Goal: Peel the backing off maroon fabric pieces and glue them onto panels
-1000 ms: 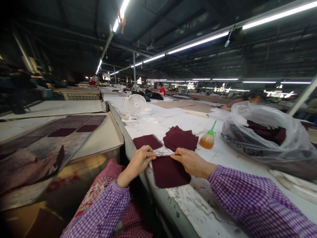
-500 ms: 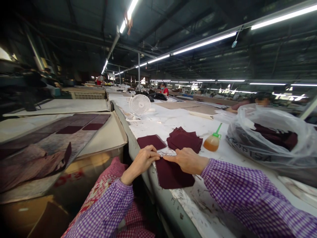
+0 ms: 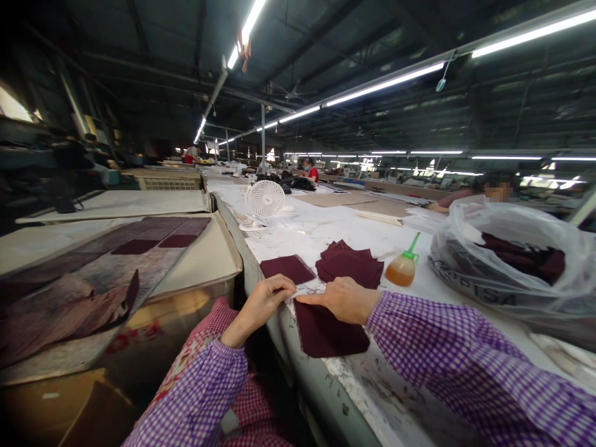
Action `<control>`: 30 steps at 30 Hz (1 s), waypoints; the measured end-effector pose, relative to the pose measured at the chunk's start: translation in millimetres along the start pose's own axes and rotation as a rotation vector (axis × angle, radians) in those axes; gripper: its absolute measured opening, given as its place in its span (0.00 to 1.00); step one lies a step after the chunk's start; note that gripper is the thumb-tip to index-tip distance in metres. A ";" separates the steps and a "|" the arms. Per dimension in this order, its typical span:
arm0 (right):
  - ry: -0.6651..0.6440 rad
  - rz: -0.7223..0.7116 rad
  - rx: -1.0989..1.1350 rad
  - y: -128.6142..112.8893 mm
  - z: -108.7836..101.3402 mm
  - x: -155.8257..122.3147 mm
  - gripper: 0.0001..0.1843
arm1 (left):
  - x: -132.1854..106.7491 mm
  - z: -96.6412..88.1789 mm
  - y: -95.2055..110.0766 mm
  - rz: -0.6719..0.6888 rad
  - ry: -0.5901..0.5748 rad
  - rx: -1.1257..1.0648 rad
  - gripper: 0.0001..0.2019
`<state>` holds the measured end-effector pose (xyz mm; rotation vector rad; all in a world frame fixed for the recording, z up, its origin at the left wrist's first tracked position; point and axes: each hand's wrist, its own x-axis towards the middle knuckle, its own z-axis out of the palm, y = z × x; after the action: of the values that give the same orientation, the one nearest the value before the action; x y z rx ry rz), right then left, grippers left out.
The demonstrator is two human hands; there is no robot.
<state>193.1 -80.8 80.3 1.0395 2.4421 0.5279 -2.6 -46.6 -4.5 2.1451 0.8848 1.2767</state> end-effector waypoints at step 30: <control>0.389 0.807 1.192 118.9 93.9 34.6 0.11 | -1.2 -32.0 -22.5 -0.040 0.052 0.342 0.10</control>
<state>289.4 38.1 52.9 2.6161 2.4958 -0.7373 -37.9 -29.9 -6.5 2.3439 1.2377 1.2374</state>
